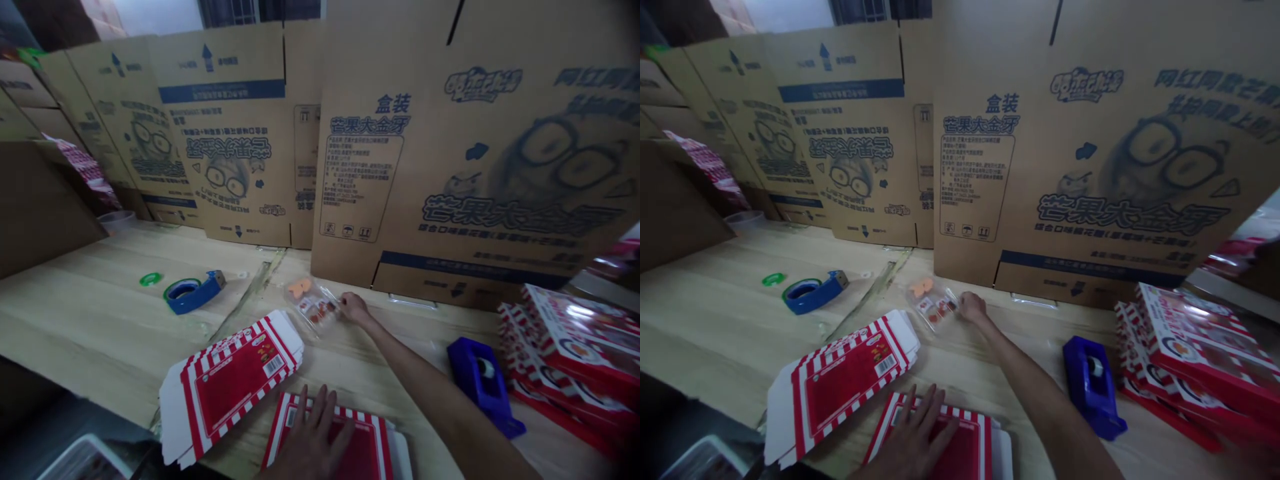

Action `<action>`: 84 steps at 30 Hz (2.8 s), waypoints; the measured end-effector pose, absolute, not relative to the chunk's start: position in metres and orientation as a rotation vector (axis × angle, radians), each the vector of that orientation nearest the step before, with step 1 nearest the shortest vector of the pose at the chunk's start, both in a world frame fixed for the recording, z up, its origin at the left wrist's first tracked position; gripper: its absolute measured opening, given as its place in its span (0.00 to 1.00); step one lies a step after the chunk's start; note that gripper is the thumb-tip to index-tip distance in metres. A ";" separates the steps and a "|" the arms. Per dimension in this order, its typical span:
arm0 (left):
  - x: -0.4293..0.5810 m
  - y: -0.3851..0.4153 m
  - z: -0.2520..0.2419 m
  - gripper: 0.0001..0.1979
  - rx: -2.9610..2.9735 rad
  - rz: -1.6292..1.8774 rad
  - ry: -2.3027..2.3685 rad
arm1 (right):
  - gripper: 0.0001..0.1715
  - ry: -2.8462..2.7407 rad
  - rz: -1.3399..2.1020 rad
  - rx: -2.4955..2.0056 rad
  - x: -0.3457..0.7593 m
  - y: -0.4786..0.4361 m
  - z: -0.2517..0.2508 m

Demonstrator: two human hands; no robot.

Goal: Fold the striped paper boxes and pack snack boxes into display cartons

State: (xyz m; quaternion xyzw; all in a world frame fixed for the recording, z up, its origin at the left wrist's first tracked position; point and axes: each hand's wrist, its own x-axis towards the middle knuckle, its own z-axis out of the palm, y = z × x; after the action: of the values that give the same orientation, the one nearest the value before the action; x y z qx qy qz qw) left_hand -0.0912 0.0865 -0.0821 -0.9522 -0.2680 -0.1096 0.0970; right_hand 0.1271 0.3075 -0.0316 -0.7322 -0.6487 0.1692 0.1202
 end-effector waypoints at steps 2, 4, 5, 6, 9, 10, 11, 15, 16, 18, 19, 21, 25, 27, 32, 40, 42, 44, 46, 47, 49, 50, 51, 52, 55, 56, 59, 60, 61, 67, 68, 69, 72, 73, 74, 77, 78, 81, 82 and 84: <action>-0.088 0.088 -0.085 0.35 -2.997 -0.163 -0.792 | 0.13 -1.929 0.550 -2.108 0.167 0.284 -0.026; -0.086 0.088 -0.082 0.36 -3.125 0.034 -0.857 | 0.13 -1.948 0.592 -2.066 0.197 0.265 -0.020; -0.085 0.088 -0.078 0.37 -3.169 0.116 -0.897 | 0.13 -1.952 0.601 -2.039 0.205 0.259 -0.018; -0.083 0.088 -0.074 0.39 -3.209 0.176 -0.925 | 0.11 -1.954 0.607 -2.006 0.208 0.257 -0.017; -0.078 0.088 -0.058 0.44 -3.315 0.293 -0.963 | 0.04 -1.970 0.645 -1.871 0.189 0.261 -0.024; -0.077 0.086 -0.053 0.46 -3.333 0.326 -0.989 | 0.03 -1.985 0.676 -1.816 0.178 0.263 -0.027; -0.078 0.085 -0.049 0.47 -3.335 0.357 -1.032 | 0.03 -2.005 0.713 -1.757 0.166 0.265 -0.031; -0.091 0.070 -0.033 0.58 -3.269 0.350 -1.201 | 0.08 -2.041 0.830 -1.562 0.145 0.257 -0.037; -0.096 0.066 -0.028 0.61 -3.240 0.333 -1.239 | 0.09 -2.042 0.847 -1.528 0.147 0.252 -0.036; -0.107 0.057 -0.019 0.64 -3.185 0.321 -1.327 | 0.07 -2.043 0.877 -1.482 0.156 0.240 -0.032; -0.111 0.053 -0.014 0.63 -3.156 0.329 -1.377 | 0.05 -2.042 0.889 -1.475 0.162 0.233 -0.030; -0.119 0.046 -0.007 0.59 -3.111 0.331 -1.452 | 0.05 -2.019 0.886 -1.495 0.171 0.218 -0.025; -0.126 0.042 -0.003 0.55 -3.034 0.151 -1.502 | 0.07 -1.884 0.791 -1.581 0.180 0.182 -0.013; -0.127 0.042 -0.004 0.55 -3.009 0.057 -1.504 | 0.09 -1.809 0.730 -1.616 0.184 0.159 -0.006; -0.119 0.047 -0.006 0.53 -2.984 -0.050 -1.521 | 0.19 -1.638 0.612 -1.644 0.209 0.101 0.000; -0.088 0.047 -0.007 0.51 -2.930 -0.182 -1.460 | 0.19 -1.792 0.673 -1.623 0.218 0.044 -0.012; -0.082 0.046 -0.007 0.51 -2.949 -0.194 -1.414 | 0.19 -1.982 0.743 -1.532 0.210 0.036 -0.007; -0.079 0.045 -0.006 0.51 -2.992 -0.202 -1.361 | 0.20 -2.146 0.747 -1.484 0.203 0.031 -0.002; -0.077 0.046 -0.007 0.51 -3.029 -0.211 -1.335 | 0.20 -2.252 0.722 -1.502 0.197 0.031 -0.001; -0.077 0.047 -0.008 0.51 -3.045 -0.214 -1.327 | 0.19 -2.284 0.724 -1.516 0.194 0.033 -0.003; -0.077 0.050 -0.011 0.53 -3.082 -0.204 -1.309 | 0.18 -2.302 0.763 -1.525 0.188 0.038 -0.009; -0.077 0.052 -0.012 0.54 -3.098 -0.191 -1.302 | 0.17 -2.276 0.782 -1.527 0.184 0.040 -0.014; -0.077 0.054 -0.014 0.55 -3.111 -0.175 -1.295 | 0.16 -2.223 0.797 -1.522 0.182 0.041 -0.019; -0.078 0.056 -0.015 0.56 -3.119 -0.159 -1.291 | 0.15 -2.141 0.802 -1.513 0.180 0.041 -0.023; -0.080 0.058 -0.020 0.58 -3.131 -0.148 -1.272 | 0.14 -1.760 0.724 -1.505 0.189 0.028 -0.033; -0.081 0.059 -0.021 0.59 -3.136 -0.153 -1.261 | 0.15 -1.618 0.665 -1.531 0.196 0.019 -0.035; -0.084 0.060 -0.025 0.60 -3.148 -0.168 -1.241 | 0.25 -1.251 0.509 -1.726 0.229 -0.012 -0.037; -0.084 0.060 -0.026 0.61 -3.147 -0.165 -1.240 | 0.28 -1.159 0.508 -1.793 0.239 -0.022 -0.038; -0.084 0.060 -0.026 0.61 -3.144 -0.159 -1.243 | 0.30 -1.086 0.540 -1.840 0.247 -0.031 -0.038; -0.074 0.058 -0.022 0.57 -3.123 -0.128 -1.251 | 0.28 -1.027 0.869 -1.729 0.204 -0.040 -0.040; -0.072 0.057 -0.021 0.56 -3.123 -0.134 -1.241 | 0.27 -1.059 0.950 -1.667 0.186 -0.036 -0.039; -0.070 0.056 -0.021 0.56 -3.121 -0.144 -1.230 | 0.27 -1.107 1.062 -1.578 0.169 -0.034 -0.037; -0.068 0.055 -0.019 0.54 -3.096 -0.199 -1.223 | 0.28 -1.206 1.259 -1.330 0.134 -0.029 -0.034; -0.068 0.055 -0.018 0.53 -3.081 -0.223 -1.239 | 0.26 -1.202 1.222 -1.307 0.130 -0.028 -0.034; -0.069 0.056 -0.016 0.53 -3.059 -0.253 -1.270 | 0.24 -1.175 1.127 -1.325 0.129 -0.029 -0.035; -0.063 0.056 -0.009 0.51 -2.909 -0.405 -1.473 | 0.16 -0.998 0.734 -1.434 0.137 -0.032 -0.041; -0.059 0.054 -0.006 0.51 -2.837 -0.466 -1.562 | 0.16 -0.942 0.675 -1.434 0.139 -0.033 -0.043; -0.040 0.041 -0.001 0.55 -2.725 -0.592 -1.754 | 0.21 -0.812 0.792 -1.326 0.139 -0.031 -0.043; -0.034 0.036 -0.003 0.56 -2.739 -0.624 -1.795 | 0.22 -0.763 0.844 -1.291 0.139 -0.030 -0.042; -0.025 0.027 -0.011 0.53 -2.824 -0.760 -1.886 | 0.23 -0.666 0.891 -1.265 0.141 -0.027 -0.039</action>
State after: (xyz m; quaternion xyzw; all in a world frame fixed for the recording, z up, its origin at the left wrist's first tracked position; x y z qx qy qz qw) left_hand -0.0249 0.0266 -0.0106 -0.7999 -0.5342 -0.2154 -0.1685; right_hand 0.1413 -0.0270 -0.0390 -0.5604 -0.2948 0.3947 0.6658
